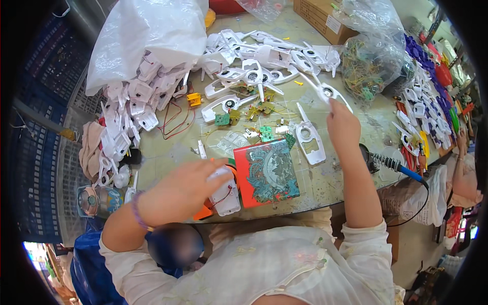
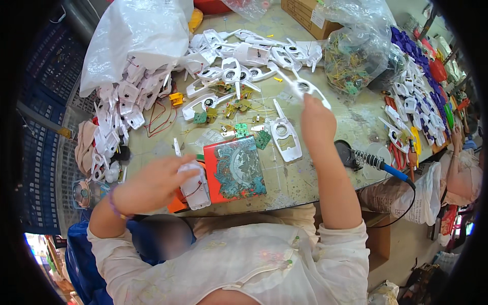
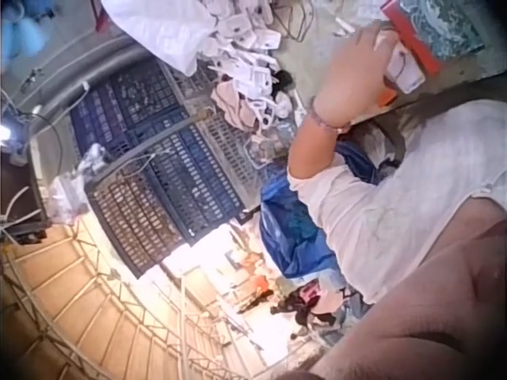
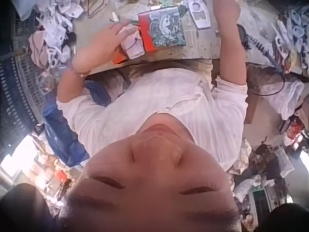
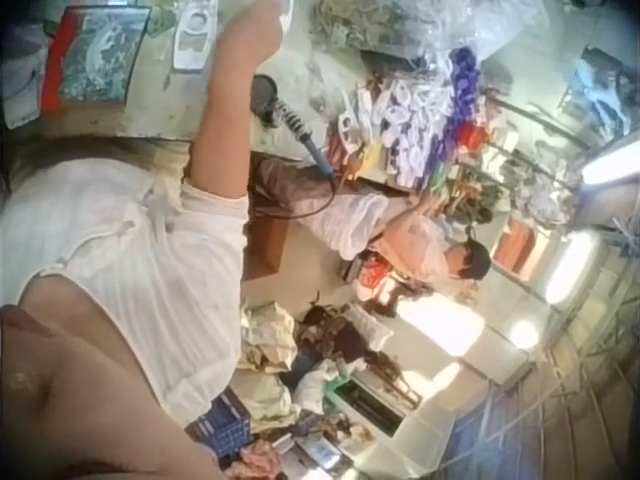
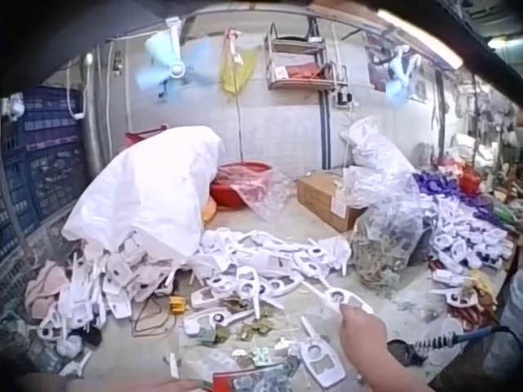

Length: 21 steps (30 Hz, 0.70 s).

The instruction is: The recorder is soldering wires to a circuit board and a small speaker, then assembling them into a plastic device housing.

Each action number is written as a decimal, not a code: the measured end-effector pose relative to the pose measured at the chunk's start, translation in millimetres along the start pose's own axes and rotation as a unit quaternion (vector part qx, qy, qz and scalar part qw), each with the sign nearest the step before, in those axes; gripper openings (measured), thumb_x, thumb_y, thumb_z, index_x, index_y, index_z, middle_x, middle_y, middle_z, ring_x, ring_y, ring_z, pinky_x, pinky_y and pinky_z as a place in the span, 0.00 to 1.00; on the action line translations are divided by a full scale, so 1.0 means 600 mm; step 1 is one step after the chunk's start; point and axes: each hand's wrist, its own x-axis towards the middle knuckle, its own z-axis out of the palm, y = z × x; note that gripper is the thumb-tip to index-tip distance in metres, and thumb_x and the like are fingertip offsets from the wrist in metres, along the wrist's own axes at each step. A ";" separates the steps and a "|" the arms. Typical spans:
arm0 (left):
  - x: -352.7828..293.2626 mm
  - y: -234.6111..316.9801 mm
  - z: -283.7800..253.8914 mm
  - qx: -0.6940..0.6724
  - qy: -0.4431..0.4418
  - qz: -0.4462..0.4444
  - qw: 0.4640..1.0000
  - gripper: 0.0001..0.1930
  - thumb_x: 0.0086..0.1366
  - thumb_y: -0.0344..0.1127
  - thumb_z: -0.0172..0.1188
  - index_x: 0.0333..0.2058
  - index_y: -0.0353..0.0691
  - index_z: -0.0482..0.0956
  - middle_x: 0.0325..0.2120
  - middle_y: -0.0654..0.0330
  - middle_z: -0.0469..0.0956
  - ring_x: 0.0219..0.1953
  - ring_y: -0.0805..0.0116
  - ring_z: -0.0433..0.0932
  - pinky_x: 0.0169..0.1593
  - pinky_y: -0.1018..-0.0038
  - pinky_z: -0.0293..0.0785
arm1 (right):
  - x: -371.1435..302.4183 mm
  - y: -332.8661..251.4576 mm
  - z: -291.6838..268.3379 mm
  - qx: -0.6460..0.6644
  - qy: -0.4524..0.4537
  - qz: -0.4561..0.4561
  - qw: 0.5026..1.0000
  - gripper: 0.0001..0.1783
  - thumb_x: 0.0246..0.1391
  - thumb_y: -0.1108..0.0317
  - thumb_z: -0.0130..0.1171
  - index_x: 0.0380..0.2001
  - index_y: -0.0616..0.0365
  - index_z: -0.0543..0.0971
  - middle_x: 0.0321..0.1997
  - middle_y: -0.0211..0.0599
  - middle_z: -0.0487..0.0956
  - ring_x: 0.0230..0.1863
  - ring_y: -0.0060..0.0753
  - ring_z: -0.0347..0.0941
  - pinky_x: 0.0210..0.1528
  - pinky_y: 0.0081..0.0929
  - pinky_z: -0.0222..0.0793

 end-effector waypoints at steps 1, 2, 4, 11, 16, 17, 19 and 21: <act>0.007 -0.007 -0.016 -0.003 0.000 0.001 1.000 0.26 0.50 0.30 0.60 0.51 0.43 0.70 0.54 0.50 0.68 0.50 0.52 0.71 0.52 0.62 0.69 | -0.021 -0.044 -0.045 0.039 0.025 -0.017 0.999 0.14 0.53 0.72 0.53 0.45 0.53 0.77 0.36 0.41 0.79 0.34 0.48 0.77 0.34 0.41 0.71; 0.017 -0.016 -0.033 -0.060 0.043 -0.014 0.997 0.24 0.51 0.31 0.61 0.50 0.42 0.71 0.53 0.49 0.70 0.51 0.50 0.71 0.53 0.62 0.69 | -0.042 -0.069 -0.065 0.073 0.049 -0.061 0.994 0.17 0.50 0.73 0.55 0.46 0.54 0.77 0.35 0.39 0.78 0.31 0.46 0.76 0.32 0.39 0.70; 0.031 -0.027 -0.038 -0.145 0.149 -0.077 0.975 0.23 0.55 0.36 0.65 0.50 0.40 0.74 0.48 0.53 0.76 0.49 0.53 0.74 0.51 0.64 0.71 | -0.078 -0.109 -0.106 0.137 0.088 -0.137 0.977 0.22 0.46 0.75 0.58 0.48 0.53 0.76 0.33 0.37 0.77 0.27 0.42 0.74 0.28 0.36 0.70; 0.108 -0.036 -0.002 -0.507 0.076 -0.146 0.846 0.24 0.59 0.38 0.64 0.54 0.39 0.72 0.46 0.58 0.78 0.46 0.68 0.77 0.47 0.72 0.72 | -0.124 -0.159 -0.167 0.184 0.083 -0.227 0.953 0.26 0.42 0.78 0.59 0.50 0.58 0.77 0.36 0.36 0.78 0.26 0.37 0.73 0.26 0.32 0.69; 0.097 -0.082 -0.003 -0.222 0.167 -0.161 0.947 0.15 0.62 0.33 0.59 0.47 0.39 0.78 0.41 0.57 0.80 0.42 0.69 0.77 0.45 0.73 0.72 | -0.115 -0.114 -0.150 0.305 0.110 -0.065 0.944 0.23 0.52 0.77 0.56 0.54 0.62 0.73 0.34 0.41 0.81 0.20 0.27 0.71 0.24 0.23 0.68; 0.092 -0.105 0.000 -0.219 0.168 -0.212 0.938 0.14 0.62 0.33 0.59 0.46 0.37 0.78 0.41 0.58 0.80 0.42 0.68 0.77 0.45 0.73 0.72 | -0.121 -0.095 -0.148 0.319 0.090 0.017 0.943 0.23 0.53 0.77 0.55 0.55 0.63 0.72 0.34 0.41 0.81 0.18 0.22 0.69 0.23 0.20 0.66; 0.079 -0.146 0.022 -0.205 0.183 -0.290 0.917 0.13 0.58 0.32 0.59 0.43 0.38 0.79 0.37 0.54 0.80 0.42 0.57 0.79 0.47 0.66 0.73 | -0.138 -0.049 -0.116 0.357 0.078 0.036 0.930 0.24 0.55 0.77 0.53 0.56 0.66 0.71 0.32 0.39 0.81 0.19 0.14 0.65 0.22 0.16 0.63; 0.074 -0.180 0.055 -0.140 0.180 -0.270 0.936 0.13 0.58 0.32 0.60 0.42 0.39 0.80 0.36 0.54 0.80 0.41 0.56 0.78 0.46 0.65 0.73 | -0.160 -0.022 -0.095 0.372 0.016 0.094 0.923 0.23 0.55 0.76 0.51 0.56 0.66 0.71 0.29 0.35 0.79 0.21 0.14 0.65 0.24 0.16 0.63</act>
